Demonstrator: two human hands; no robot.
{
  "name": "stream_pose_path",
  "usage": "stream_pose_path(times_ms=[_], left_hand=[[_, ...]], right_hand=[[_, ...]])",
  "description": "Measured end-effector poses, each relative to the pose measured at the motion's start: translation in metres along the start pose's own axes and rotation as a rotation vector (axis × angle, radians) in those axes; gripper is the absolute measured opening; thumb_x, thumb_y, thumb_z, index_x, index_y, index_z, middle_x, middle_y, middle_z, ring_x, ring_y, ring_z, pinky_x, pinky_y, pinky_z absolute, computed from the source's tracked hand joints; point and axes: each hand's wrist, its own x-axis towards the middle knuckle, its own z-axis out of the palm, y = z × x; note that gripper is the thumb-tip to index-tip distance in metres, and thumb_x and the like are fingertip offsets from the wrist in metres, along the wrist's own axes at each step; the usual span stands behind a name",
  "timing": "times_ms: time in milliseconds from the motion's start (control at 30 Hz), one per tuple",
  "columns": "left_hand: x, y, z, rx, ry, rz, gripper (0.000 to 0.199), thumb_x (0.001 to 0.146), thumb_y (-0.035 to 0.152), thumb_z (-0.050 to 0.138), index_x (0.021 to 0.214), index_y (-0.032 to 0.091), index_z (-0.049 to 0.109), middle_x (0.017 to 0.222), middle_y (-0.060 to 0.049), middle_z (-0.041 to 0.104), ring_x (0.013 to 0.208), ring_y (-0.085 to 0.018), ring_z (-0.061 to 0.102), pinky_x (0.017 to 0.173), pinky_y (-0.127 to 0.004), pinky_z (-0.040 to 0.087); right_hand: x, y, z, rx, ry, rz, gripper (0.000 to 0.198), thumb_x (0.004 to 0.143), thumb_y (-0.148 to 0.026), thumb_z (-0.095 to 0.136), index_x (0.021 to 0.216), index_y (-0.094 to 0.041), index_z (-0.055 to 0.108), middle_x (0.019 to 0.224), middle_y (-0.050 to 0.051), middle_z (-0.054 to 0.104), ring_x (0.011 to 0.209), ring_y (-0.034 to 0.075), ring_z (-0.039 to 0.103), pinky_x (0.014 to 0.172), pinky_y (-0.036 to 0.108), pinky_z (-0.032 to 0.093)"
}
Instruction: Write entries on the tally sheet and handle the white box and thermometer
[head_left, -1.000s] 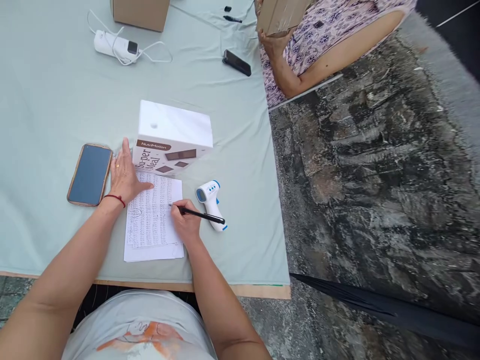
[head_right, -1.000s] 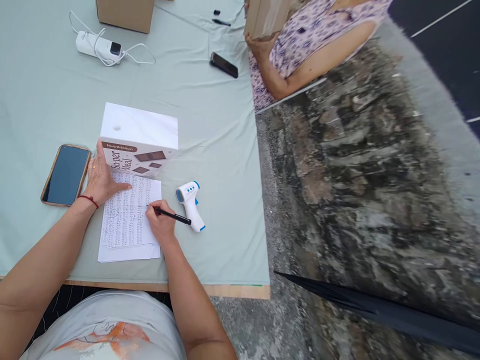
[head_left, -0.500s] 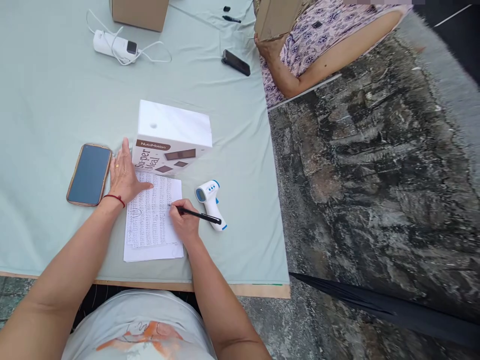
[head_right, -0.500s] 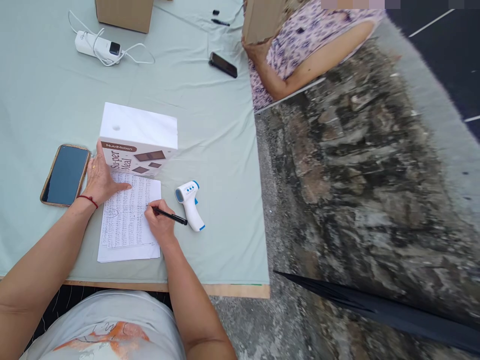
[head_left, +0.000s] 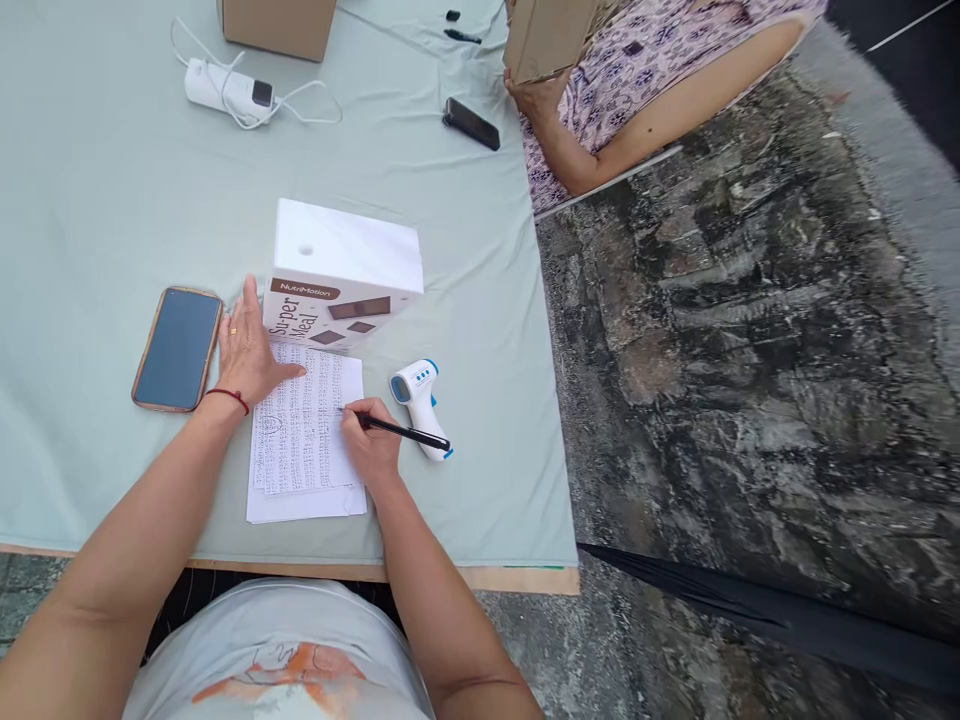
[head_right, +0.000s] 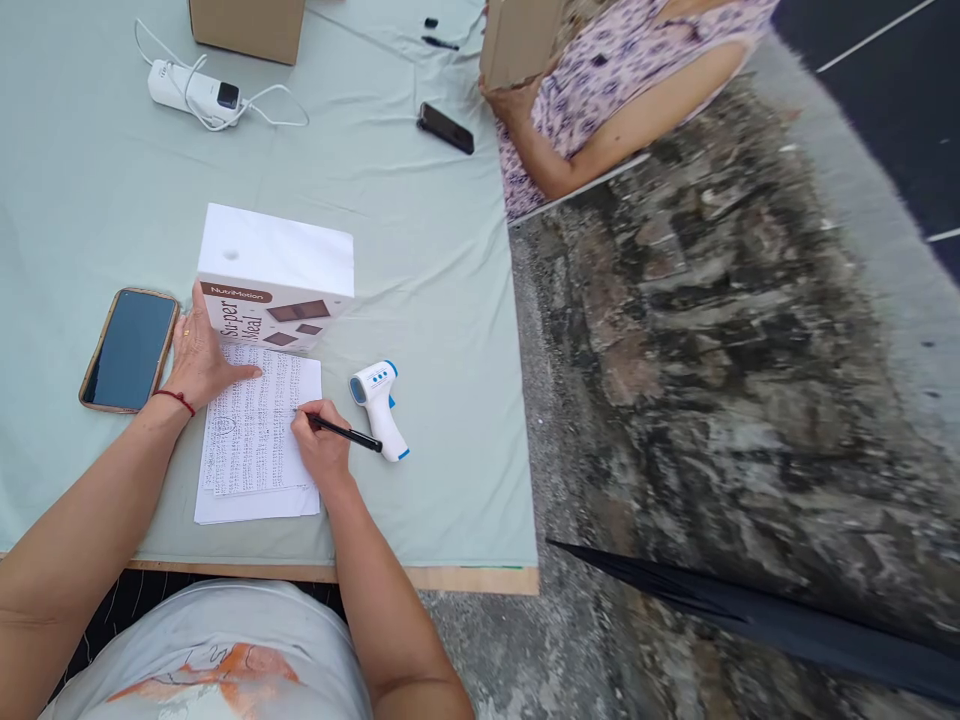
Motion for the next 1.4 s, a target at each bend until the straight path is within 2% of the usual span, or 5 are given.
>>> stream_pose_path(times_ms=[200, 367, 533, 700, 1400], left_hand=[[-0.0001, 0.0004, -0.0006, -0.011, -0.001, 0.002, 0.153, 0.053, 0.043, 0.099, 0.163, 0.028, -0.007, 0.170, -0.015, 0.019, 0.158, -0.041, 0.013, 0.130, -0.061, 0.000], [0.0001, -0.0009, 0.0002, -0.027, 0.012, 0.009, 0.149, 0.056, 0.048, 0.097, 0.163, 0.029, -0.005, 0.171, -0.014, 0.017, 0.158, -0.040, 0.013, 0.129, -0.061, -0.001], [0.0001, 0.0001, -0.0006, -0.016, 0.002, 0.008, 0.152, 0.053, 0.042, 0.099, 0.163, 0.028, -0.006, 0.170, -0.015, 0.019, 0.158, -0.040, 0.014, 0.129, -0.061, 0.000], [-0.0002, -0.0001, 0.0000, -0.009, 0.005, 0.004, 0.152, 0.055, 0.044, 0.098, 0.163, 0.028, -0.008, 0.172, -0.015, 0.013, 0.158, -0.041, 0.012, 0.129, -0.061, -0.001], [0.0008, -0.0011, 0.0006, -0.004, -0.001, -0.007, 0.156, 0.052, 0.043, 0.099, 0.163, 0.029, -0.010, 0.171, -0.015, 0.014, 0.158, -0.042, 0.011, 0.130, -0.061, 0.002]], right_hand=[[-0.0003, 0.0021, 0.0014, -0.031, 0.025, -0.015, 0.010, 0.071, -0.034, 0.056, 0.068, -0.024, 0.058, 0.059, -0.004, 0.058, 0.055, 0.014, 0.050, 0.057, 0.029, 0.043], [-0.0004, 0.0037, 0.0012, -0.042, 0.015, -0.021, 0.009, 0.071, -0.032, 0.055, 0.068, -0.024, 0.058, 0.059, -0.005, 0.058, 0.055, 0.014, 0.050, 0.057, 0.029, 0.043], [-0.0005, 0.0035, 0.0010, -0.026, 0.029, -0.015, 0.010, 0.071, -0.033, 0.055, 0.069, -0.024, 0.058, 0.060, -0.004, 0.058, 0.056, 0.014, 0.050, 0.057, 0.029, 0.043], [-0.0002, 0.0018, 0.0001, -0.030, 0.009, -0.024, 0.009, 0.071, -0.032, 0.055, 0.068, -0.024, 0.057, 0.059, -0.004, 0.057, 0.056, 0.014, 0.049, 0.057, 0.029, 0.043], [0.0020, 0.0023, -0.0023, 0.014, 0.020, 0.012, 0.011, 0.070, -0.034, 0.056, 0.068, -0.024, 0.057, 0.060, -0.004, 0.058, 0.055, 0.014, 0.050, 0.056, 0.030, 0.044]])
